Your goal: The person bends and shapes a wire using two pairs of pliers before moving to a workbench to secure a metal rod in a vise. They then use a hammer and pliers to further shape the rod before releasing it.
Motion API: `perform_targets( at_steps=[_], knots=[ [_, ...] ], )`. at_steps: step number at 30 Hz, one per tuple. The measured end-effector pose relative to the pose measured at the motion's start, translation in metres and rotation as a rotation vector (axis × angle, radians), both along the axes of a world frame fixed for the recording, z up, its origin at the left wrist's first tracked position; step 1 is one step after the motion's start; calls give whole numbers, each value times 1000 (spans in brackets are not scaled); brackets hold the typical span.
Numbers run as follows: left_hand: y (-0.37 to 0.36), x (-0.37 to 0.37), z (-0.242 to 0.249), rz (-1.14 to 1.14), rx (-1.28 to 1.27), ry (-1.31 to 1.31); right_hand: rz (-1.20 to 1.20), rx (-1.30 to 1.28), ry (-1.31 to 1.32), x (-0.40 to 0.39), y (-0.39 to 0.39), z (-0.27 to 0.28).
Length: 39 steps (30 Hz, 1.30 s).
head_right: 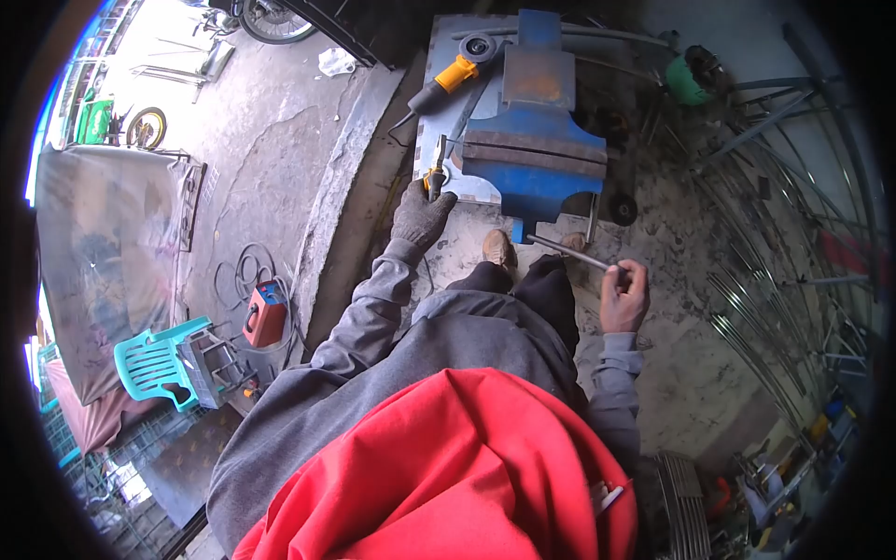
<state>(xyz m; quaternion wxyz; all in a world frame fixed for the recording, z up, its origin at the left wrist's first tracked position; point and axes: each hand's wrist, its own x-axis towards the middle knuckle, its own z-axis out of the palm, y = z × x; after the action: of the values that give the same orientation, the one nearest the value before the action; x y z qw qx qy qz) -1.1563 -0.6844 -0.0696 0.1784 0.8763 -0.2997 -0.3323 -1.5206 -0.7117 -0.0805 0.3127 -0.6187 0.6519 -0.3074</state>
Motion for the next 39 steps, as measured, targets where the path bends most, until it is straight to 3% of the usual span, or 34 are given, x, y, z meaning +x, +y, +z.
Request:
perform_targets(
  at_steps=[7,10,21,28,39],
  knots=[
    [-3,-4,3,35,10,11,-59,68,132,-67,-22,-80],
    [-3,-10,3,52,21,5,-76,228,126,-81,-32,-96],
    [-9,-21,12,71,85,81,-18,364,-14,-125,-50,-171],
    [-6,-23,7,92,64,61,-56,549,-78,-119,-57,-158],
    [8,-25,-18,67,-95,6,-30,563,-113,-123,-55,-161]
  ],
)
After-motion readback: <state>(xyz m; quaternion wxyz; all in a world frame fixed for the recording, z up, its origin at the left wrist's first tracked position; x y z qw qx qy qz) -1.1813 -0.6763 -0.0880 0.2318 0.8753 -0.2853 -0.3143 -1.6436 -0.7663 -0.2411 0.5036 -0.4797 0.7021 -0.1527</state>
